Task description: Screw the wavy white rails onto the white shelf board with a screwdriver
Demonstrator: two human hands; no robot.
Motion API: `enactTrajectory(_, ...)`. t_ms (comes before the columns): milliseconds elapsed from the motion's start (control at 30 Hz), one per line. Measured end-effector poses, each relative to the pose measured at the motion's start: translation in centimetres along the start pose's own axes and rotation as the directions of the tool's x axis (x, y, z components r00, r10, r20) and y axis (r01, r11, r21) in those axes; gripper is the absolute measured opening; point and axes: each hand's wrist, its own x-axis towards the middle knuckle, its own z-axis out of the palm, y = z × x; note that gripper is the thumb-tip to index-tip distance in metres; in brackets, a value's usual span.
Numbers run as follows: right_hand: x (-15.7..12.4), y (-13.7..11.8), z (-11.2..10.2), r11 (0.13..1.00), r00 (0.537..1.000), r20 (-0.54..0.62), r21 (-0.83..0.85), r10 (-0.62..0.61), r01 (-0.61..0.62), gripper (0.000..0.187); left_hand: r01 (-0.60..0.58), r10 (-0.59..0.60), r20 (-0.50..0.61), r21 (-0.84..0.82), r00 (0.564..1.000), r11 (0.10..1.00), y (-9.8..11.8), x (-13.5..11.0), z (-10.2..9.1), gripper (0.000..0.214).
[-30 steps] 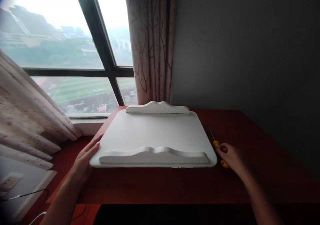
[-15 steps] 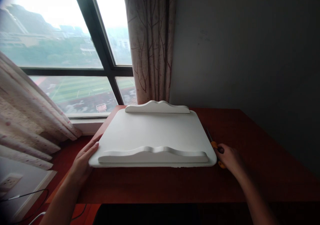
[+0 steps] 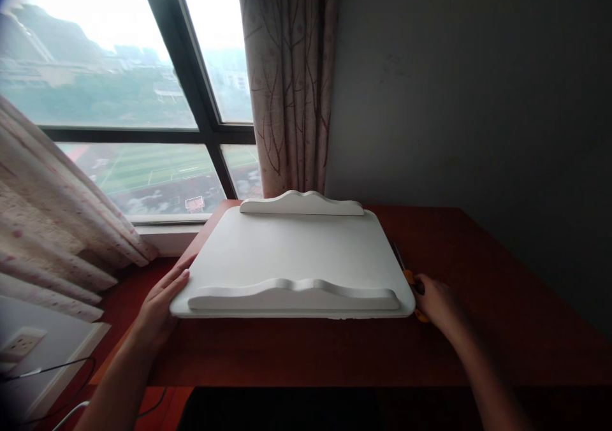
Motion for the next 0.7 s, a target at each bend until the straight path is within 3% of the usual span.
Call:
enactTrajectory(333, -0.1, 0.4, 0.1, 0.999, 1.0, 0.01, 0.034, -0.02, 0.019, 0.045, -0.006, 0.007, -0.023, 0.044, 1.0, 0.999, 0.5, -0.3, 0.5, 0.086)
enactTrajectory(467, 0.5, 0.4, -0.3, 0.994, 0.994, -0.105, 0.097, -0.036, 0.046, 0.051, 0.021, -0.021, -0.004, 0.037, 1.0, 0.999, 0.4, -0.1, 0.3, 0.087)
enactTrajectory(533, 0.9, -0.1, -0.8, 0.976, 0.992, -0.128, 0.214, -0.015, 0.042, 0.051, 0.034, -0.035, 0.026, 0.056, 0.999, 0.998, 0.7, 0.3, 0.0, 0.084)
enactTrajectory(700, 1.6, -3.0, -2.4, 0.876, 0.998, 0.041, 0.478, 0.047, -0.061, 0.053, -0.007, 0.004, 0.015, 0.218, 1.0, 0.976, 2.1, 3.3, -1.1, 0.065)
